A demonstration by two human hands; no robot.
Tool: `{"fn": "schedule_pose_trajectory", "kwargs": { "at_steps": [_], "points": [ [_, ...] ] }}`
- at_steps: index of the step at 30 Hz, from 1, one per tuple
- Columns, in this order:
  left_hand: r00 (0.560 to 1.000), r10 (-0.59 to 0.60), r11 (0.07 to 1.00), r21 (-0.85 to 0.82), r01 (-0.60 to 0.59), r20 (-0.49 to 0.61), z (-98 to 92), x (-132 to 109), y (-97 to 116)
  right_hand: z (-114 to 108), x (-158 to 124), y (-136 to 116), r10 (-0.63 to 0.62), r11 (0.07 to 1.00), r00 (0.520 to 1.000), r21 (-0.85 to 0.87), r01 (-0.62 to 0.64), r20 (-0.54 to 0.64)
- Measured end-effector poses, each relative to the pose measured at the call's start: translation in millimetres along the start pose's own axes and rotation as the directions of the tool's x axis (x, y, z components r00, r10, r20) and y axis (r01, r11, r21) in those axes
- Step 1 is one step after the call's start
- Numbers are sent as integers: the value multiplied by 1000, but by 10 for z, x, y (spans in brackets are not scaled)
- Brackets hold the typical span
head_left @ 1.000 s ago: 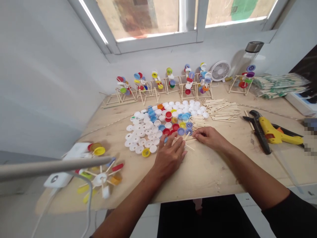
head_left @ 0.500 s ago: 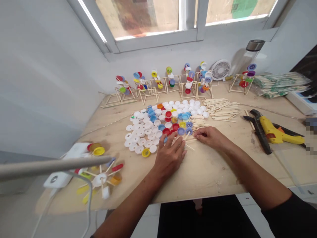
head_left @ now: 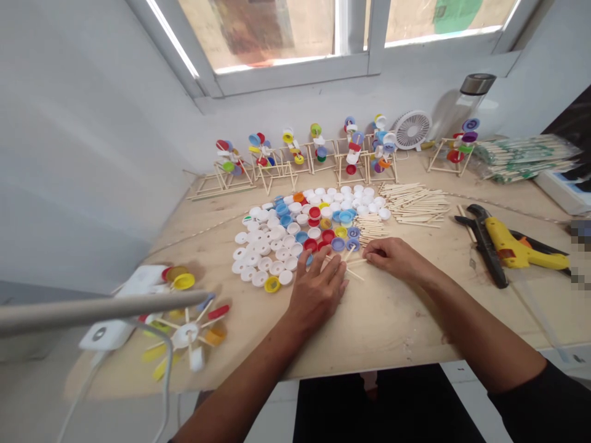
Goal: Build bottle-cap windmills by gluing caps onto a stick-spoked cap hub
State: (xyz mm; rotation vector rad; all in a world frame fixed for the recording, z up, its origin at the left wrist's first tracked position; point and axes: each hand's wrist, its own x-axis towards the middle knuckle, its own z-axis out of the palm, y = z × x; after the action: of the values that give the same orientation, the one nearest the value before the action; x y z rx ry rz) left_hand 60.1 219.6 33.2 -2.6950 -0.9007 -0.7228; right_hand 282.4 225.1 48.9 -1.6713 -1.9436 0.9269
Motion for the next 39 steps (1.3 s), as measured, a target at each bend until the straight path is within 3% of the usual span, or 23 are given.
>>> {"fn": "schedule_pose_trajectory", "kwargs": {
  "at_steps": [11, 30, 39],
  "points": [
    [1000, 6, 1000, 5, -6, -6, 7, 0, 0, 44, 11, -5, 23, 999, 998, -46, -26, -61],
    [1000, 7, 1000, 11, -7, -17, 32, -8, 12, 79, 16, 22, 21, 993, 999, 118, -15, -49],
    [990, -90, 994, -76, 82, -106, 9, 3, 12, 18, -14, -27, 18, 998, 995, 65, -12, -98]
  ]
}}
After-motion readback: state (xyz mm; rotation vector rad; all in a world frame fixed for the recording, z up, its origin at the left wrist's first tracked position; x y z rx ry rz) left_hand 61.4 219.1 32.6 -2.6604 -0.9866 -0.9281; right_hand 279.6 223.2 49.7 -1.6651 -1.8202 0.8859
